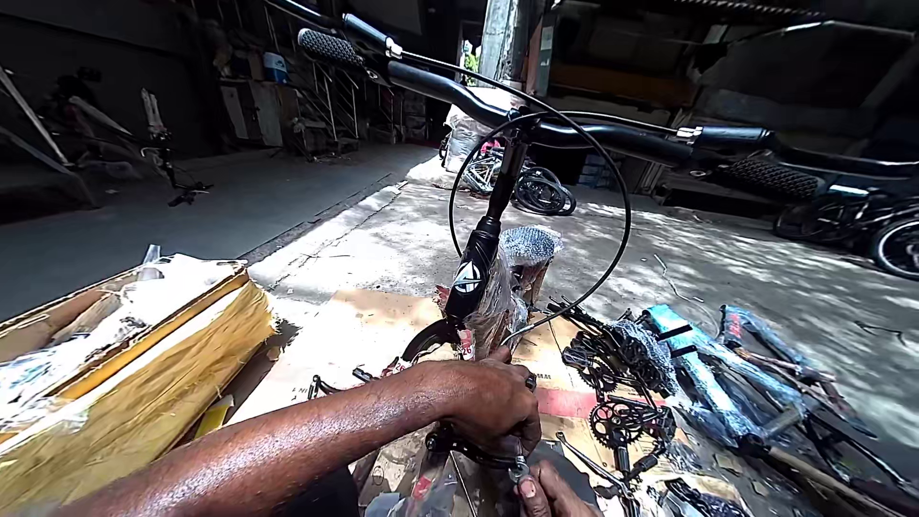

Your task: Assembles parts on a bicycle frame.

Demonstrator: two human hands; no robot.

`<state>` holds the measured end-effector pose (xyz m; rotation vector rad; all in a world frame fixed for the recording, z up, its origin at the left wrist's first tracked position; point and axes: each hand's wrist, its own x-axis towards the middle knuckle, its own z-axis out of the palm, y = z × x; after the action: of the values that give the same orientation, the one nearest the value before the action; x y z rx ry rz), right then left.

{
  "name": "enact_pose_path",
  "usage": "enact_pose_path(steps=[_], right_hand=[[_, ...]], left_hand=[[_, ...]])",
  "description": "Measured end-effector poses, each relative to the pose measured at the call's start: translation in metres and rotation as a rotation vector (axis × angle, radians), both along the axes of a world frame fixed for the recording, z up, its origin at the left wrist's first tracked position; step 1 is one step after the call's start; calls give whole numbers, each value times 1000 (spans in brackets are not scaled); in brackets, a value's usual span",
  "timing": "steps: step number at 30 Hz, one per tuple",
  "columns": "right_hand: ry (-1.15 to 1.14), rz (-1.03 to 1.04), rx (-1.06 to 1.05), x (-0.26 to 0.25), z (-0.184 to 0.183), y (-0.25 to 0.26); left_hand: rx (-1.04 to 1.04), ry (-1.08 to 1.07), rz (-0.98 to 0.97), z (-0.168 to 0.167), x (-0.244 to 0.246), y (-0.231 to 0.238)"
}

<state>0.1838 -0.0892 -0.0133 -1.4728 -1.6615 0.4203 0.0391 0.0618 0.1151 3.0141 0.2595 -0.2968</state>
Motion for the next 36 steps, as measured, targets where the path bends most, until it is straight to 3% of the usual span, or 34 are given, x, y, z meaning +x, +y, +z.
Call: enact_pose_path(steps=[4, 7, 10, 13, 14, 16, 18, 20, 23, 27, 30, 36], right_hand=[[-501, 15, -89, 33, 41, 9], [-647, 78, -162, 38, 63, 17], [-313, 42, -125, 30, 48, 15], [514, 95, -152, 6, 11, 13], [684, 82, -140, -4, 5, 12], [771, 40, -99, -15, 2, 11], [635, 38, -50, -10, -1, 9], [336, 61, 15, 10, 6, 12], [-183, 42, 9, 39, 33, 19], [-535, 100, -17, 51, 68, 34], [-643, 140, -5, 47, 75, 35], [-527, 128, -12, 42, 67, 33]], left_hand=[[-20, 7, 9, -4, -1, -1], [-20, 5, 9, -4, 1, -1], [-34, -48, 41, -5, -7, 1], [-74, -131, 93, -15, -19, 2], [-85, -169, 104, -22, -22, 1], [-82, -265, 143, -38, -25, -3], [-50, -415, 177, -58, -26, -11], [13, -557, 197, -71, -26, -15], [92, -702, 204, -89, -24, -16], [134, -875, 215, -106, -20, -14], [147, -951, 220, -111, -19, -16], [161, -949, 223, -111, -19, -17]])
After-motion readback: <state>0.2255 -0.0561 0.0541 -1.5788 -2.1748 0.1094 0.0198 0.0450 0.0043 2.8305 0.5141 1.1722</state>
